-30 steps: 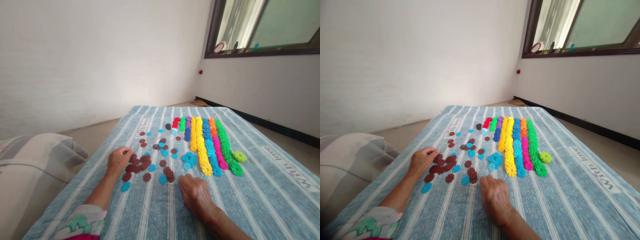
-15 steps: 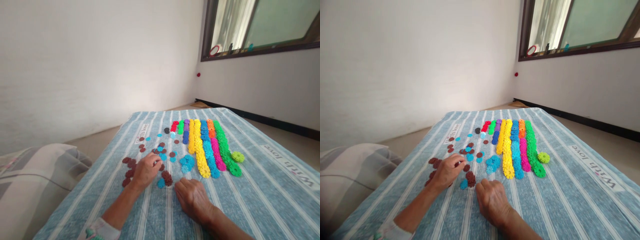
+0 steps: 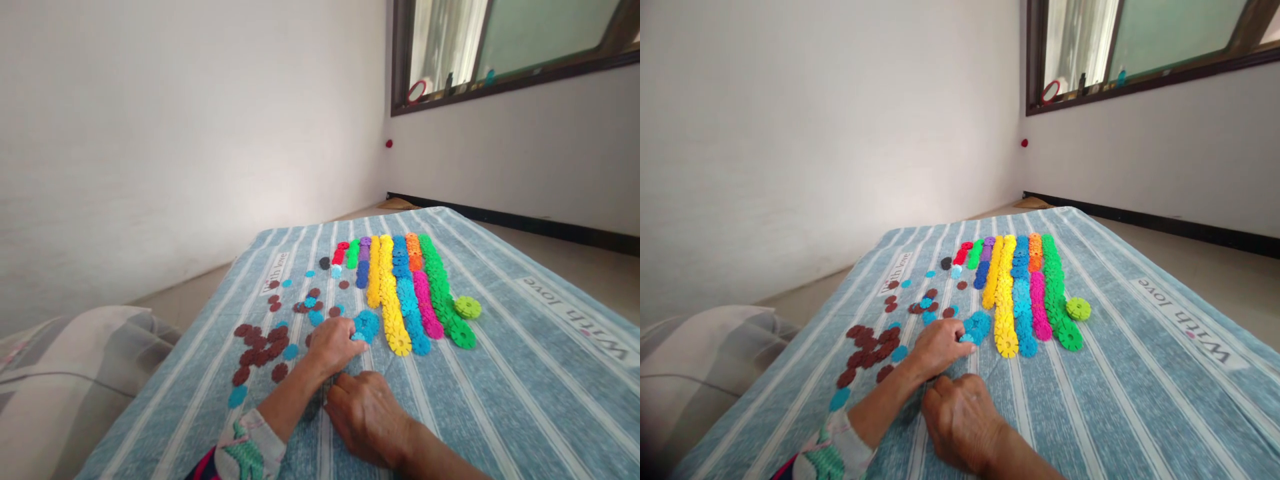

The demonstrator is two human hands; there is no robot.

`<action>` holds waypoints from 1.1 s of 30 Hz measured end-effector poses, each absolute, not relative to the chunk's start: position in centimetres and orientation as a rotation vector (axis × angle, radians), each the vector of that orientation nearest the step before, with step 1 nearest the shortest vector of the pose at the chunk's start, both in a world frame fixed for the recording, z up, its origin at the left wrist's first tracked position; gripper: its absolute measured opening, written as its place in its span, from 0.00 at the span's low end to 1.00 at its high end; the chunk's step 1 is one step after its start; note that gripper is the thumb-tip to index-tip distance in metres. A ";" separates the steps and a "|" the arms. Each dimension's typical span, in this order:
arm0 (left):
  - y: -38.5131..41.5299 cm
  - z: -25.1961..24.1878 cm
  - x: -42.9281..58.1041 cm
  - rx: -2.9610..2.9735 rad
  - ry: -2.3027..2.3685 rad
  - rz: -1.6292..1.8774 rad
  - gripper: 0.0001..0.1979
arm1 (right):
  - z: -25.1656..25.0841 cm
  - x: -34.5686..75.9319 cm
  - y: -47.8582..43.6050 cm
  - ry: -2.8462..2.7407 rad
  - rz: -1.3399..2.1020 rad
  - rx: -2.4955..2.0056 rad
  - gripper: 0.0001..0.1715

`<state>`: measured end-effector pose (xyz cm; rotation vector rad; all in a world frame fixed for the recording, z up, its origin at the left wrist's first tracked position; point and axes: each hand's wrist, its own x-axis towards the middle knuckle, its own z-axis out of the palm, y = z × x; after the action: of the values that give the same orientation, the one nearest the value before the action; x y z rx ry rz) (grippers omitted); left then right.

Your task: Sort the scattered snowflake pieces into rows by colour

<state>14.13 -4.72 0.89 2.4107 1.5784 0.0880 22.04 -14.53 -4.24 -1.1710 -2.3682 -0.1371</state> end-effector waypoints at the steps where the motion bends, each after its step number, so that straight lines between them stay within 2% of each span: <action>1: -4.8 0.9 14.2 2.389 1.580 0.089 0.12 | -4.2 22.1 -14.5 -2.371 -0.124 -1.177 0.06; 7: -4.9 0.9 13.6 2.328 1.497 0.153 0.09 | -4.5 22.1 -14.5 -2.379 -0.060 -1.194 0.07; 13: -2.7 1.5 11.2 2.284 1.257 0.269 0.12 | -5.1 21.7 -14.3 -2.310 -0.129 -1.190 0.09; 25: 8.8 2.2 12.3 2.447 1.617 0.367 0.12 | -7.4 20.9 -12.8 -2.093 -0.280 -1.087 0.15; 33: 11.1 0.7 13.7 2.520 1.616 0.358 0.16 | -8.1 20.4 -12.5 -2.034 -0.354 -1.147 0.15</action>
<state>13.73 11.11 0.69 2.5197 1.6161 0.3581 20.36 -12.49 -8.13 -1.1467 -2.0336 -0.3538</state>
